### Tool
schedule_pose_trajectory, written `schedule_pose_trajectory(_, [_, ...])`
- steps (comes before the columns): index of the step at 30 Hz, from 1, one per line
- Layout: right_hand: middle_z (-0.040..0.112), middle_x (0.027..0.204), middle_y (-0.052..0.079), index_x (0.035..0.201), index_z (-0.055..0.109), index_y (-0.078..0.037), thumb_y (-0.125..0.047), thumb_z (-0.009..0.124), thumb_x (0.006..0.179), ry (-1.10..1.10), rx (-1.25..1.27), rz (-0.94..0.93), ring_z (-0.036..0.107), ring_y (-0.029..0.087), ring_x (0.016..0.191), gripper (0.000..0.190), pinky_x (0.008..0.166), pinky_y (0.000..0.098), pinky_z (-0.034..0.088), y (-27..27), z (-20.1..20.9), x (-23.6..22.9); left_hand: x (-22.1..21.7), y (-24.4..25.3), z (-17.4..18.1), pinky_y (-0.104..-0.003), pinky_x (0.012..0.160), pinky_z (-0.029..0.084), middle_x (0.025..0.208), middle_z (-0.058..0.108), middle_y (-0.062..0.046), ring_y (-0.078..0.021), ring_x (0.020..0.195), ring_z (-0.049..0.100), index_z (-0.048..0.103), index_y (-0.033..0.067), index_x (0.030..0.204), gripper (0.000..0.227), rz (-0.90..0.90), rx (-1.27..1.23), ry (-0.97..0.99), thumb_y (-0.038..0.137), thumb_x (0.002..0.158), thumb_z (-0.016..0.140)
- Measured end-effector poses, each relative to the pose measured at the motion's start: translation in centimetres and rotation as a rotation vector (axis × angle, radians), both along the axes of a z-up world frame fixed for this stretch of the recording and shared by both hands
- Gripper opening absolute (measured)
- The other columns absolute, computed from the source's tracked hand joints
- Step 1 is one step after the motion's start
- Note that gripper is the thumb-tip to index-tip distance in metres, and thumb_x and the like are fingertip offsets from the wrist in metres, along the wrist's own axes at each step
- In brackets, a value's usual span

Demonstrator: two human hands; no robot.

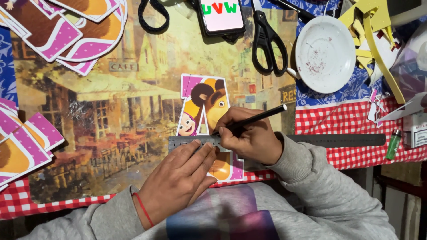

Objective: Using a ruler and pencil to mark measurements and then cutting out large printed letters from paper.

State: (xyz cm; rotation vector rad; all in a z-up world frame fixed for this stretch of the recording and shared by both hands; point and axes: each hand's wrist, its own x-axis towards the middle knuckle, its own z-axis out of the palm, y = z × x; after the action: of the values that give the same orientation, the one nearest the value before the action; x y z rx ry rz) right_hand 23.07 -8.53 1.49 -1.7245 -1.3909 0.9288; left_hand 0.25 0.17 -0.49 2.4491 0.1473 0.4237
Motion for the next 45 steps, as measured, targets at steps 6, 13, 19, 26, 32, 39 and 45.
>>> schedule_pose_trajectory(6, [0.067,0.087,0.005,0.114,0.072,-0.002,-0.006,0.063,0.104,0.302,0.058,-0.29,0.058,0.008,0.068,0.015,0.061,0.0253,0.048,0.1,0.6,-0.3,0.1,0.1,0.2,-0.045,0.105,0.045,0.134,0.061,-0.017,-0.0345,0.125,0.056,0.062,-0.0046,0.132,0.058,0.006,-0.005,-0.018,0.035,0.092,0.072])
schedule_pose_trajectory(13, [0.068,0.087,0.01,0.111,0.074,-0.005,-0.01,0.079,0.089,-0.371,0.052,0.117,0.067,0.023,0.08,0.023,0.07,0.0338,0.052,-2.7,4.6,2.3,-0.1,0.4,0.2,-0.044,0.106,0.045,0.135,0.062,-0.015,-0.0347,0.127,0.055,0.062,-0.0028,0.133,0.06,0.0,-0.037,-0.037,0.038,0.091,0.073])
schedule_pose_trajectory(19, [0.076,0.103,0.008,0.113,0.073,-0.006,-0.013,0.085,0.083,-0.343,0.008,-0.134,0.075,0.019,0.093,0.034,0.081,0.0322,0.058,-8.0,3.8,3.6,-0.2,0.3,0.1,-0.045,0.106,0.045,0.135,0.061,-0.016,-0.0361,0.128,0.054,0.061,-0.0037,0.131,0.057,-0.004,-0.088,-0.064,0.034,0.09,0.072])
schedule_pose_trajectory(26, [0.074,0.118,0.013,0.117,0.071,-0.003,-0.014,0.085,0.078,-0.526,-0.055,-0.241,0.072,0.027,0.115,0.043,0.095,0.0366,0.057,-11.2,4.1,4.1,-0.2,0.6,0.7,-0.045,0.105,0.049,0.13,0.063,-0.017,-0.0351,0.127,0.057,0.065,-0.0043,0.126,0.042,0.01,-0.09,-0.106,0.007,0.086,0.065])
schedule_pose_trajectory(32, [0.073,0.121,0.013,0.118,0.071,-0.003,-0.01,0.082,0.082,-0.622,-0.116,-0.346,0.071,0.027,0.116,0.039,0.097,0.0368,0.056,-13.9,4.5,4.7,-0.7,1.1,1.4,-0.045,0.097,0.052,0.121,0.066,-0.017,-0.035,0.118,0.061,0.068,-0.0057,0.115,0.032,0.033,-0.093,-0.149,0.006,0.085,0.069])
schedule_pose_trajectory(39, [0.071,0.112,0.013,0.117,0.071,-0.004,-0.005,0.081,0.082,-0.768,-0.156,-0.274,0.07,0.029,0.102,0.037,0.087,0.0388,0.055,-16.0,4.3,6.2,-1.8,3.1,3.3,-0.048,0.098,0.051,0.115,0.066,-0.019,-0.0387,0.119,0.061,0.068,-0.0047,0.112,0.03,0.137,-0.067,-0.123,0.008,0.086,0.074])
schedule_pose_trajectory(45, [0.063,0.106,0.012,0.116,0.066,-0.003,-0.001,0.079,0.08,-0.608,-0.156,-0.228,0.067,0.029,0.094,0.039,0.08,0.0359,0.055,-16.6,3.3,7.9,-2.4,2.4,3.2,-0.048,0.106,0.049,0.126,0.061,-0.019,-0.0401,0.128,0.057,0.067,-0.0013,0.122,0.036,0.127,-0.06,-0.14,0.011,0.089,0.074])
